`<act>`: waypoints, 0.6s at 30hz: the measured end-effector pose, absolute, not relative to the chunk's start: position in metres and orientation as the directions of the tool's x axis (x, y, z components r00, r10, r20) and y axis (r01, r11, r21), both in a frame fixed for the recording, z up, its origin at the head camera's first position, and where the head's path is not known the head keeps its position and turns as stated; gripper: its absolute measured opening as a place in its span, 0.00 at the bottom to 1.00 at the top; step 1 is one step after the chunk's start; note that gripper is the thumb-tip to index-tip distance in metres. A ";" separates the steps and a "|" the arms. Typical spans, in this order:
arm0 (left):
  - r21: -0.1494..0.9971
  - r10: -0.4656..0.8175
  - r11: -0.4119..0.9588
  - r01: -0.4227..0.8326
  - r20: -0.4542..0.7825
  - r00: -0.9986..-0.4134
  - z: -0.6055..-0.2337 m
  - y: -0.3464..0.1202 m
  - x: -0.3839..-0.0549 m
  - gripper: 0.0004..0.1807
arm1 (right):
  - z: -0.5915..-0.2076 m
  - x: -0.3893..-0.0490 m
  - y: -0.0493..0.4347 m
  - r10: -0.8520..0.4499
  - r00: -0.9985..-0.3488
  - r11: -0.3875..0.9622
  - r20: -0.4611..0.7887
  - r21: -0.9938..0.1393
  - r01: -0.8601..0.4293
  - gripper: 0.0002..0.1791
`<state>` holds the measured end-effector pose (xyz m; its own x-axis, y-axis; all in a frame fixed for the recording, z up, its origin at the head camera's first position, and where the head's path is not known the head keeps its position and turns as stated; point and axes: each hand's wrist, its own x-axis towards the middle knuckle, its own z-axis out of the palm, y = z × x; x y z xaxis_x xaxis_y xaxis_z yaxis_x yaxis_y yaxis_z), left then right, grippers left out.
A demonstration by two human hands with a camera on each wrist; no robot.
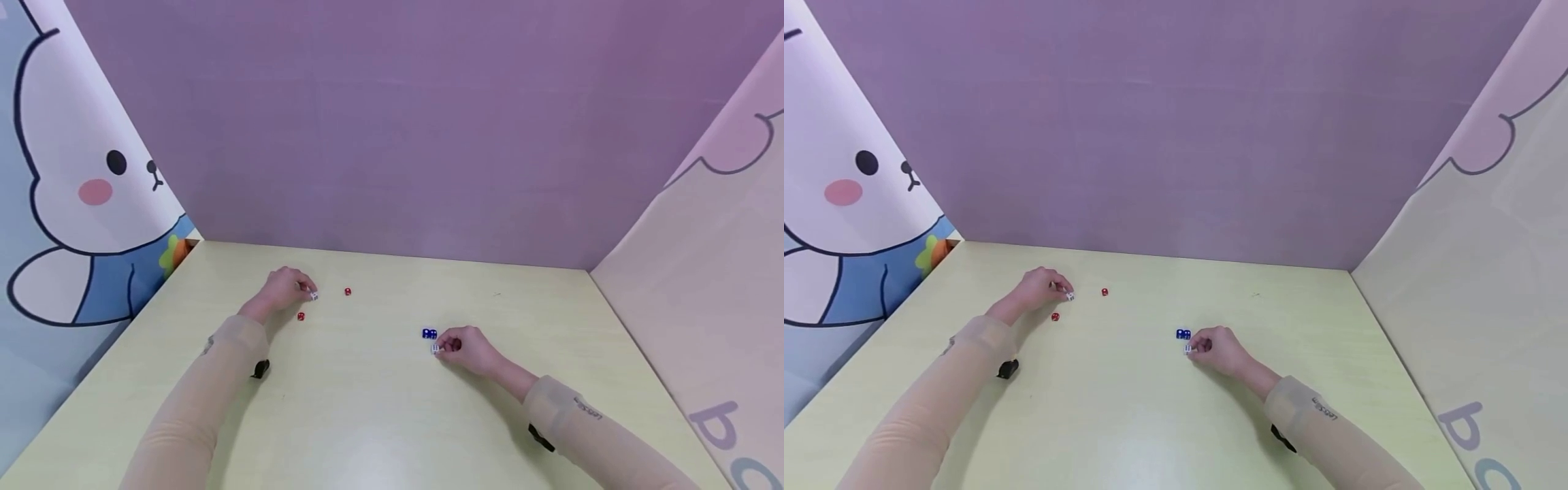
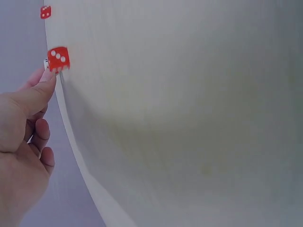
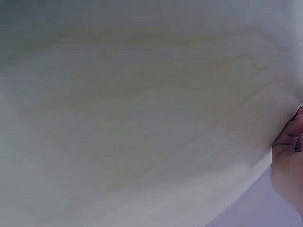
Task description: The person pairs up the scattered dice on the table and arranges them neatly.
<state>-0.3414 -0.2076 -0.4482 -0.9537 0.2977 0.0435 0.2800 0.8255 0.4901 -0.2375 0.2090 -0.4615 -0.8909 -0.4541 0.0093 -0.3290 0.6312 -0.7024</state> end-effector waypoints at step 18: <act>0.506 0.367 0.801 0.320 0.007 -0.930 -0.448 -0.180 -0.335 0.05 | -0.460 -0.237 0.209 -0.454 -0.891 0.635 0.003 -0.700 -0.326 0.06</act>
<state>-0.3347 -0.1800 -0.4481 -0.9301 0.3672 0.0068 0.3198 0.8009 0.5063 -0.2375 0.2085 -0.4601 -0.8912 -0.4537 0.0035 -0.3262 0.6354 -0.6999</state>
